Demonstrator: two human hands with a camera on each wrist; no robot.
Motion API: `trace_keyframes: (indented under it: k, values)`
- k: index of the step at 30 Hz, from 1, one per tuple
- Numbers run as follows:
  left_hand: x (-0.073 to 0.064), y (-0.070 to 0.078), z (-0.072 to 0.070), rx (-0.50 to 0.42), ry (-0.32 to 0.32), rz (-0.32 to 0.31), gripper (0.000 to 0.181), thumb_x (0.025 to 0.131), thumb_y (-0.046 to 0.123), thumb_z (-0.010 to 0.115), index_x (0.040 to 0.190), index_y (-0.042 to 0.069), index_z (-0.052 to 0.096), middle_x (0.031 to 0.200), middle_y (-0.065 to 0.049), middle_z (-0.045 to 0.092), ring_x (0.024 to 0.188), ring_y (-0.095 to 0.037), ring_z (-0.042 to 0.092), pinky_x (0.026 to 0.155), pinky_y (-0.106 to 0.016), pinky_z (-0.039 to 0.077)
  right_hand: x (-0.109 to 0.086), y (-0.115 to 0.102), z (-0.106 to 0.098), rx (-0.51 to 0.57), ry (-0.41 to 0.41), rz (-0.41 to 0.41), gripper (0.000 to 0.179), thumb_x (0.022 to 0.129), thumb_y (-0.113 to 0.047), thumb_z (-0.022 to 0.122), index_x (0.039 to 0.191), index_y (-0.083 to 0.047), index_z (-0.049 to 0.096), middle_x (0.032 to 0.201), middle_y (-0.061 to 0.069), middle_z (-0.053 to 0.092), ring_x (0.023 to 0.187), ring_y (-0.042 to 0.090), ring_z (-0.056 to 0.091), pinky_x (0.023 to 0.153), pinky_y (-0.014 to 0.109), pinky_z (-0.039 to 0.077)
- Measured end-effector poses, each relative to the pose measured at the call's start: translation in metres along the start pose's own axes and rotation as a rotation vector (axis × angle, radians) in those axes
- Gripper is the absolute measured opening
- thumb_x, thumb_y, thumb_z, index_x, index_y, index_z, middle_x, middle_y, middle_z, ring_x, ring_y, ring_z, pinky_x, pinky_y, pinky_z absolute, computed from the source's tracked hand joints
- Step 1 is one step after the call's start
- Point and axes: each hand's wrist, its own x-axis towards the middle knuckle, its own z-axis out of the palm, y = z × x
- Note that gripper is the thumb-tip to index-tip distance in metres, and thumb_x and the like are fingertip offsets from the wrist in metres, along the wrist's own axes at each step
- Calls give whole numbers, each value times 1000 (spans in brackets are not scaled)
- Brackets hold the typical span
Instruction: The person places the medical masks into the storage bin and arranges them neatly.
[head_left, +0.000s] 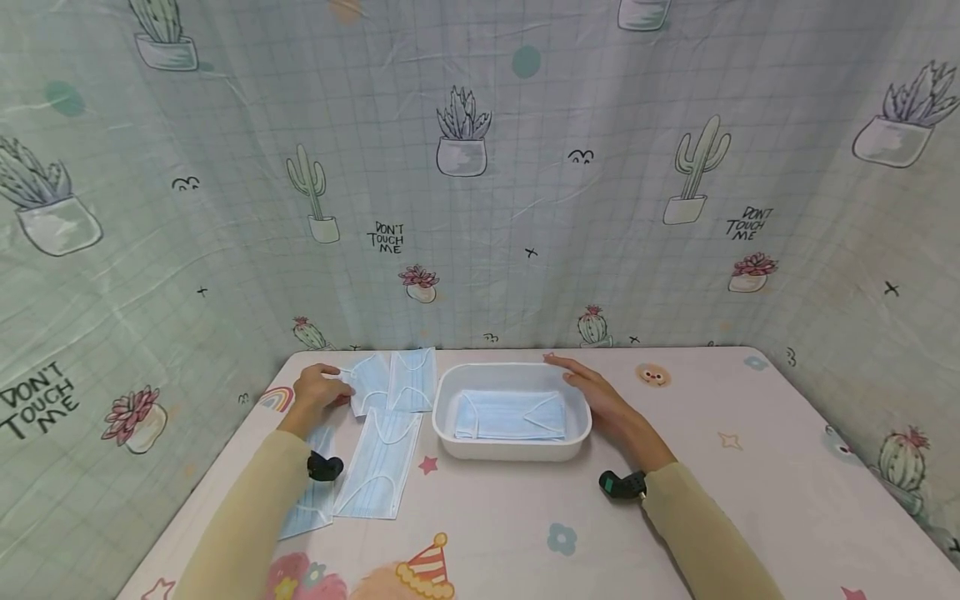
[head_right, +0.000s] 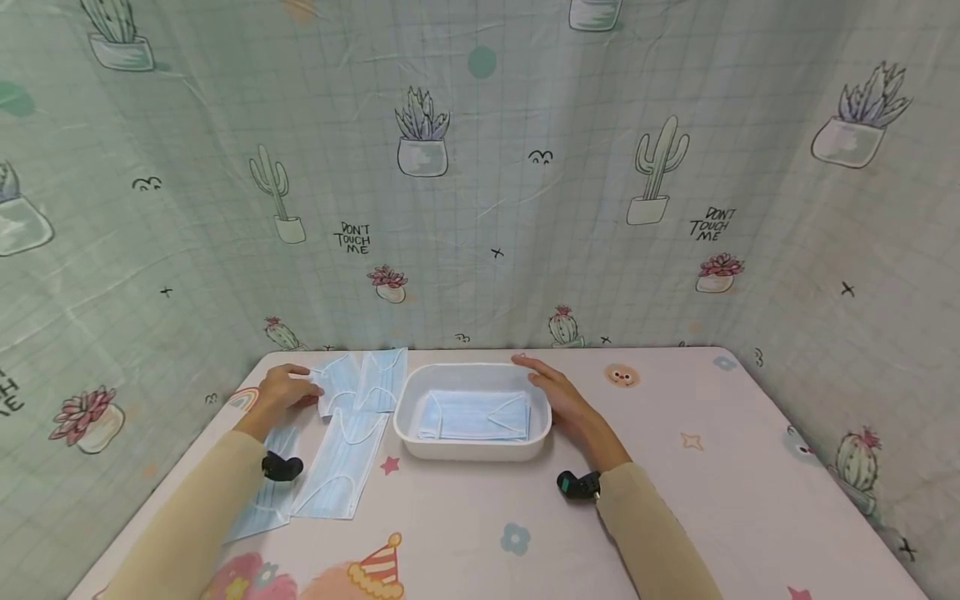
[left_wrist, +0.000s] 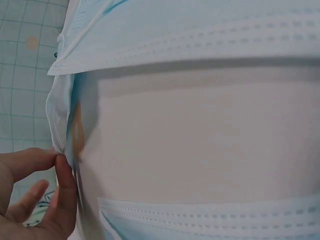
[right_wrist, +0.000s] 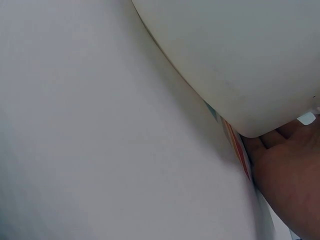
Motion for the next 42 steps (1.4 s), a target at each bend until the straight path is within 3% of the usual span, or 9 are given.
trace_keyframes:
  k: [6, 13, 26, 29, 31, 35, 42]
  values:
    - [7, -2, -3, -33, 12, -30, 60, 82, 6, 79, 137, -2, 57, 92, -15, 72, 69, -16, 69, 65, -24, 57, 1, 1, -1, 1, -4, -3, 48, 112, -20, 33, 159, -25, 43, 174, -5, 19, 162, 29, 17, 130, 55, 14]
    - [7, 2, -5, -77, -33, -69, 57, 89, 12, 74, 143, 6, 56, 115, -16, 65, 89, -21, 64, 74, -24, 56, 1, 2, -1, 10, 0, -2, 48, 112, -20, 33, 159, -25, 42, 174, -4, 19, 161, 30, 20, 130, 55, 16]
    - [8, -4, 0, -62, -86, -16, 41, 95, 11, 64, 135, 3, 65, 135, -19, 58, 97, -22, 55, 68, -22, 47, 0, 3, -1, 5, -1, -12, 48, 112, -19, 34, 158, -24, 44, 174, -4, 20, 163, 28, 13, 130, 56, 10]
    - [7, -4, -1, -45, -100, 11, 45, 95, 12, 67, 138, 1, 62, 144, -23, 55, 105, -26, 56, 76, -27, 51, 0, 3, -1, 6, 1, -20, 48, 112, -18, 34, 158, -23, 43, 174, -4, 20, 163, 28, 11, 131, 56, 9]
    - [4, -4, -2, -28, -100, 28, 49, 92, 11, 71, 139, 1, 60, 150, -25, 51, 114, -30, 56, 88, -35, 54, -1, 3, 0, 7, 5, -27, 48, 111, -17, 33, 159, -21, 43, 174, -3, 21, 163, 27, 11, 131, 55, 8]
    - [0, -5, -3, -9, -106, 45, 57, 89, 4, 72, 144, 1, 56, 155, -29, 44, 131, -39, 51, 110, -50, 48, -3, 3, 2, 5, 13, -32, 49, 111, -16, 33, 159, -20, 43, 174, -4, 22, 163, 27, 11, 131, 55, 8]
    - [3, -11, -3, -35, -111, 30, 49, 94, 2, 61, 144, 2, 57, 155, -28, 44, 127, -36, 51, 112, -51, 46, -6, 5, 5, -7, 20, -43, 48, 111, -16, 33, 159, -19, 42, 174, -3, 21, 163, 27, 9, 131, 55, 7]
